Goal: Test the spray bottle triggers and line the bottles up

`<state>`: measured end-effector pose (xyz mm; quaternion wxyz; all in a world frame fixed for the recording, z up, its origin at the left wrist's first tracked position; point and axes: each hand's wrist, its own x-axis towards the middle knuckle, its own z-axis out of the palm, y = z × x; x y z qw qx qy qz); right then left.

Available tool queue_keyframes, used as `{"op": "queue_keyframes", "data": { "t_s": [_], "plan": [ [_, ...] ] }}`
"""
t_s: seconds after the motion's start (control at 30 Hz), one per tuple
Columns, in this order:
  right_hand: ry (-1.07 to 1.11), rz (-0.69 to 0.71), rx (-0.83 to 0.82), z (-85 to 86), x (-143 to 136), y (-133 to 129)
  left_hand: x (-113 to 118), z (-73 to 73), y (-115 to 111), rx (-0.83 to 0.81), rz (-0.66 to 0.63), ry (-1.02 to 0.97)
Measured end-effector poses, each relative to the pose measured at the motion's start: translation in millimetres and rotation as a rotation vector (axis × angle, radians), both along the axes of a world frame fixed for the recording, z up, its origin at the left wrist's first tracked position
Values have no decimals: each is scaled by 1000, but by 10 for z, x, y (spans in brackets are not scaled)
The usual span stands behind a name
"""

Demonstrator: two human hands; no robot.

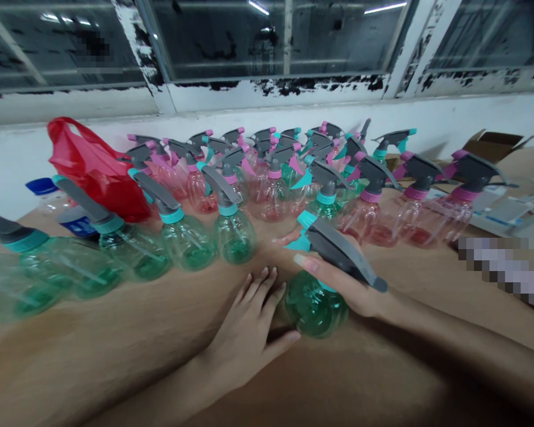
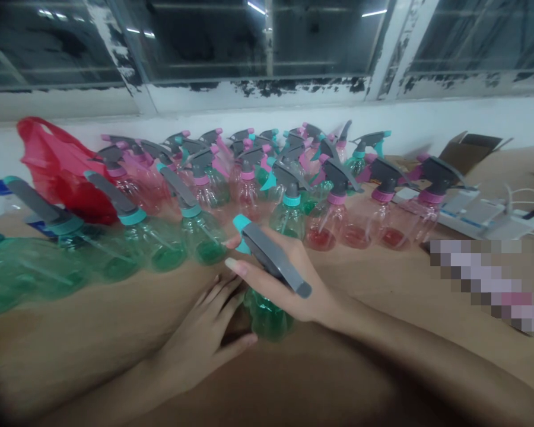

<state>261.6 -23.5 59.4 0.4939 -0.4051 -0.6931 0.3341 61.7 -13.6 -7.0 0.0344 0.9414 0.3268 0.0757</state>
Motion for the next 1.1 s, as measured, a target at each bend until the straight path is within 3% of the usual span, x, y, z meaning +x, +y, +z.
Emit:
{"op": "queue_keyframes", "data": {
  "t_s": [1.1],
  "plan": [
    [-11, 1, -25, 43, 5, -34, 0, 8, -5, -5, 1, -27]
  ]
}}
